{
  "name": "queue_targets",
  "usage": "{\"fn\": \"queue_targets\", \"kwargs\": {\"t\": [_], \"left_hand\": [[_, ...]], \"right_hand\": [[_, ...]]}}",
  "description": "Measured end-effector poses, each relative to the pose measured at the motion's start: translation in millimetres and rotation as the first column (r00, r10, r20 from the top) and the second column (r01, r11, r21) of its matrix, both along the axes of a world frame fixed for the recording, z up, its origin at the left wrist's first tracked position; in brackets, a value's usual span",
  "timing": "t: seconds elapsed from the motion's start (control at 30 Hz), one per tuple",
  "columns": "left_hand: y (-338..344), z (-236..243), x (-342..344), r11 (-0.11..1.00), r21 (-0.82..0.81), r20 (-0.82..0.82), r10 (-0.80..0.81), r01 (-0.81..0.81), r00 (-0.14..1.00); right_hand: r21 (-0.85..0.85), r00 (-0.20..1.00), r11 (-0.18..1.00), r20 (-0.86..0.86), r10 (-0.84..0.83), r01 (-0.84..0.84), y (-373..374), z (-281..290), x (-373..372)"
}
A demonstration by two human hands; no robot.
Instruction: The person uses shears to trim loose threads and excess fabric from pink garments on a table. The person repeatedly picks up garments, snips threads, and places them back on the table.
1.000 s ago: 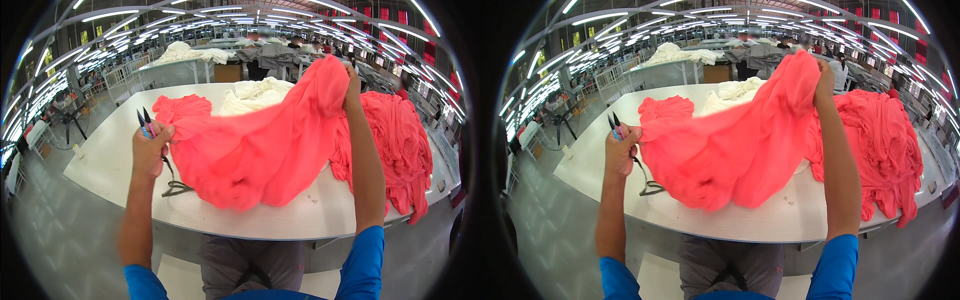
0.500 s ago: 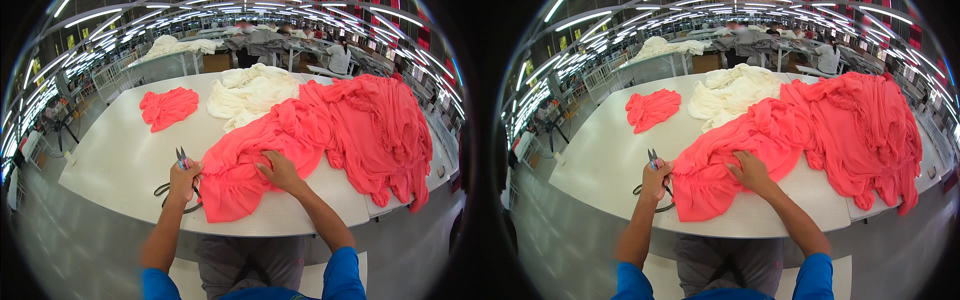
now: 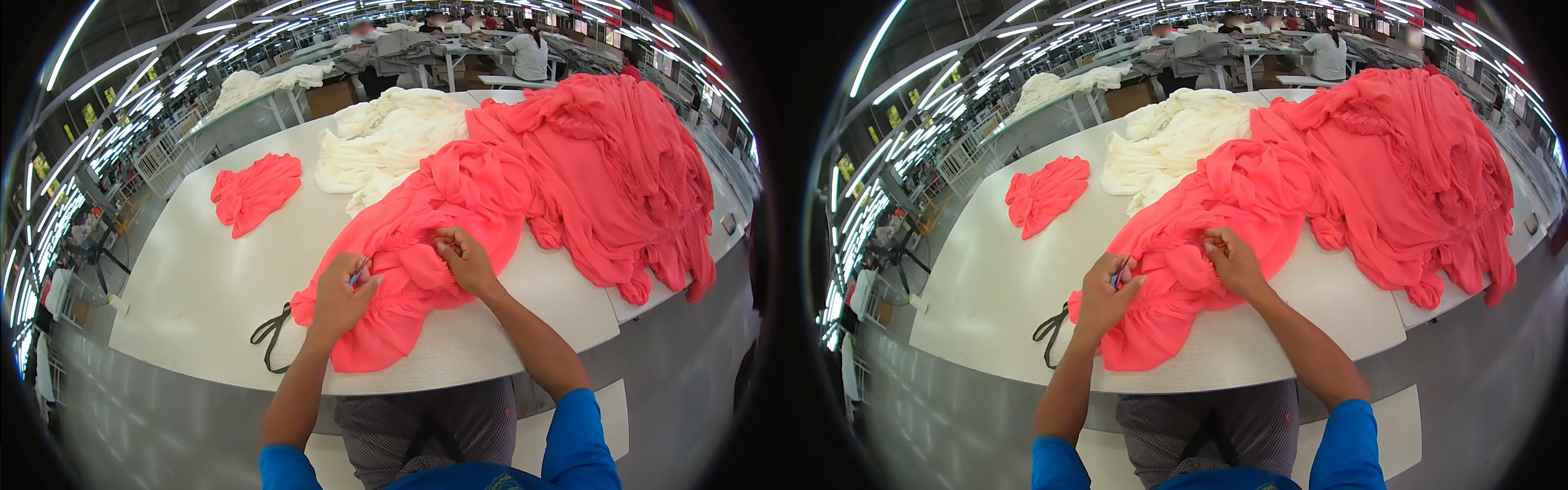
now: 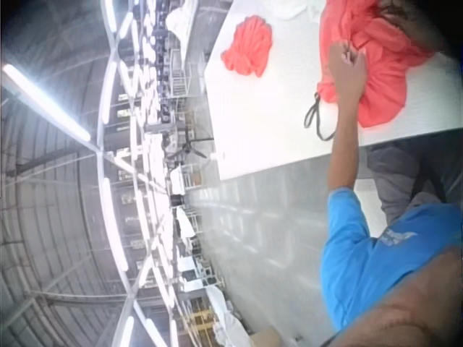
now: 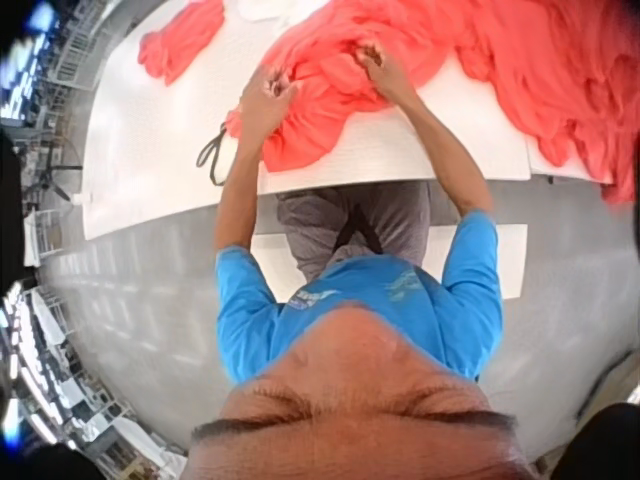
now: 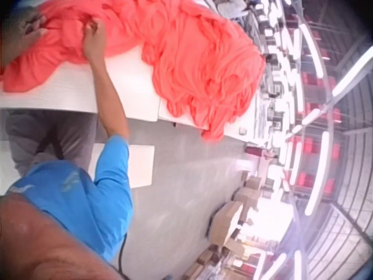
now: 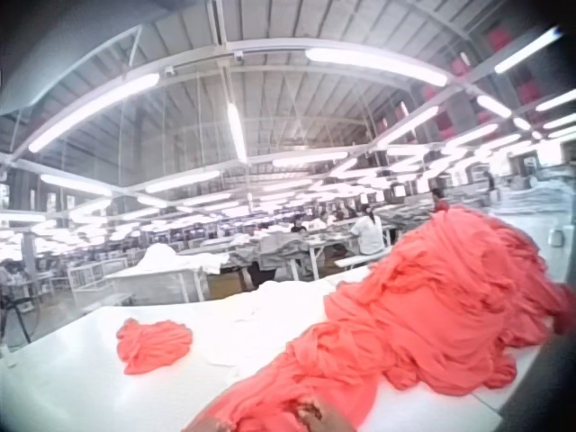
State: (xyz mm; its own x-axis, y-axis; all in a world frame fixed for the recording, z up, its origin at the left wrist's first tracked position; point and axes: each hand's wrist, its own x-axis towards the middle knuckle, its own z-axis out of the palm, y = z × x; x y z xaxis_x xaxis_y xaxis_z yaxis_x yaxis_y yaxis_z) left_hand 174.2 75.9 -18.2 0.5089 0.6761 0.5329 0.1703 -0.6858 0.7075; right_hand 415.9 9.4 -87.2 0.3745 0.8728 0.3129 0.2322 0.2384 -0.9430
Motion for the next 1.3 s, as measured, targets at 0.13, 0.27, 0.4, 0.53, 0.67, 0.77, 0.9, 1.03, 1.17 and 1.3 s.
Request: {"fn": "queue_targets", "kwargs": {"t": [0.13,0.27,0.4,0.53,0.67,0.77,0.9,1.03,1.17,1.3], "left_hand": [[29.6,-21.6,20.2,0.979,0.125,-0.039,0.168,-0.162,0.985],[61.1,-44.6,12.8,0.971,-0.150,-0.018,0.185,-0.185,0.983],[63.1,-44.8,5.0,0.948,-0.317,0.249,0.073,0.010,0.966],[53.2,-27.0,-11.0,0.820,-0.510,0.435,-0.013,0.259,0.900],[52.2,-28.0,-23.4,0.665,-0.544,0.636,-0.071,0.512,0.768],[48.1,-22.2,-28.0,0.640,-0.567,0.649,-0.041,0.519,0.759],[52.4,-19.8,-35.4,0.658,-0.587,0.643,0.025,0.472,0.766],[60.9,-21.2,-41.9,0.703,-0.598,0.615,0.094,0.385,0.783],[60.6,-23.7,-39.5,0.734,-0.602,0.572,0.122,0.314,0.811],[63.9,-28.1,-37.1,0.759,-0.593,0.541,0.127,0.270,0.831]], "right_hand": [[-0.043,0.960,0.989,0.251,-0.124,0.139,-7.4,4.3,-9.9],[-0.007,0.890,0.975,0.410,-0.200,0.222,-9.5,2.4,-14.9],[0.014,0.915,0.979,0.354,-0.193,0.201,-8.4,-2.2,-17.8],[0.014,0.959,0.990,0.247,-0.137,0.138,-6.1,-11.2,-17.6],[0.008,0.979,0.996,0.183,-0.094,0.094,-8.2,-4.0,-27.5],[-0.094,0.981,0.993,0.185,-0.051,0.069,-12.1,-0.1,-32.6],[0.170,0.987,0.981,0.111,-0.117,0.097,-12.3,-0.4,-33.7],[0.114,0.981,0.992,-0.192,-0.037,0.059,-15.6,15.8,-28.8],[0.187,0.900,0.979,-0.410,0.148,-0.075,-15.4,15.0,-21.4],[0.233,0.806,0.966,-0.547,0.227,-0.113,-15.1,11.8,-21.6]]}}
